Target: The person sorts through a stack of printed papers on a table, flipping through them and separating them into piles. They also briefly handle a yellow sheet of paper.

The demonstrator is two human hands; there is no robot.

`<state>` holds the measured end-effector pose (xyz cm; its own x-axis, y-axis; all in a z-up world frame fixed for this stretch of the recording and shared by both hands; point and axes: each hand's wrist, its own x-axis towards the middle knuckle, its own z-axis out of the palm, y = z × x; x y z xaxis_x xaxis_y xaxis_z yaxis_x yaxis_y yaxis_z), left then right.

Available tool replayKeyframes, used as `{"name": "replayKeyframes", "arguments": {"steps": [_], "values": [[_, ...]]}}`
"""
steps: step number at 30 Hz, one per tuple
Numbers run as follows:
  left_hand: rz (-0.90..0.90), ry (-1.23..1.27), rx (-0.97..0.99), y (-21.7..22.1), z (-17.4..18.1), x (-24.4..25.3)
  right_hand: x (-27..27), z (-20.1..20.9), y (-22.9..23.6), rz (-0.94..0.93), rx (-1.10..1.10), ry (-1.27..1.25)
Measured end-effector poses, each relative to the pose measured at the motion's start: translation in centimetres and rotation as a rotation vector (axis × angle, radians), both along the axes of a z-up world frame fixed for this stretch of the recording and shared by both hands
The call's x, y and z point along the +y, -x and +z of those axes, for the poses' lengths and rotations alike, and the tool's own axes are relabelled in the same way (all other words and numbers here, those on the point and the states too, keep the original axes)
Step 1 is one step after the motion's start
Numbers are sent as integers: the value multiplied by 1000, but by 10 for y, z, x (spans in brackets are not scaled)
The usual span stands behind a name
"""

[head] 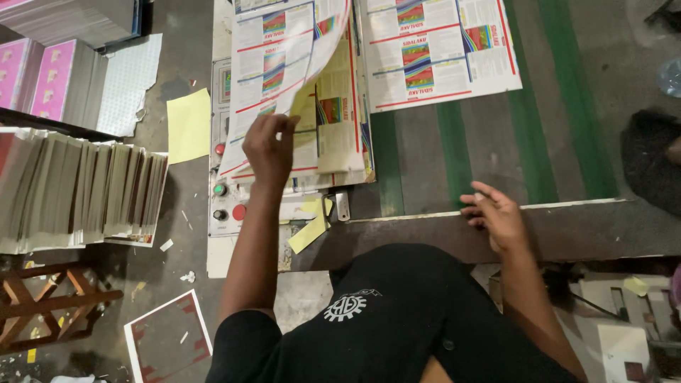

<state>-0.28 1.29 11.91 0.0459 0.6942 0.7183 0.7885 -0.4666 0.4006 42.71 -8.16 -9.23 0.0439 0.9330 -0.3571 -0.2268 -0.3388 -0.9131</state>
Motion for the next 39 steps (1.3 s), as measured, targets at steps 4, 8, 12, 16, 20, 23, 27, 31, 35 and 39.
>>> {"name": "replayKeyframes", "arguments": {"steps": [4, 8, 12, 16, 20, 23, 27, 31, 35, 39], "values": [[-161, -103, 181, -38, -32, -17, 16, 28, 43, 128, 2, 0], [-441, 83, 220, -101, -59, -54, 27, 42, 79, 406, 39, -78], [-552, 221, 288, -132, -85, -76, 29, 11, 88, 328, 214, -8], [-509, 132, 212, -111, -86, -71, 20, -10, 61, 146, 222, -48], [-244, 455, 278, -43, -127, -37, 3, -20, 11, -96, 169, -60], [-90, 374, 331, -10, -131, -18, -12, -24, -30, -217, 122, -74], [-22, 334, 525, 10, -121, -12, -36, -24, -79, -295, 56, -109], [-66, 400, 615, 21, -118, -3, -43, -30, -106, -326, 5, -98], [-165, 419, 656, 28, -102, 2, -31, -30, -105, -331, -55, -72], [-154, 351, 579, 29, -93, 3, 4, -32, -87, -287, -33, -64]]}}
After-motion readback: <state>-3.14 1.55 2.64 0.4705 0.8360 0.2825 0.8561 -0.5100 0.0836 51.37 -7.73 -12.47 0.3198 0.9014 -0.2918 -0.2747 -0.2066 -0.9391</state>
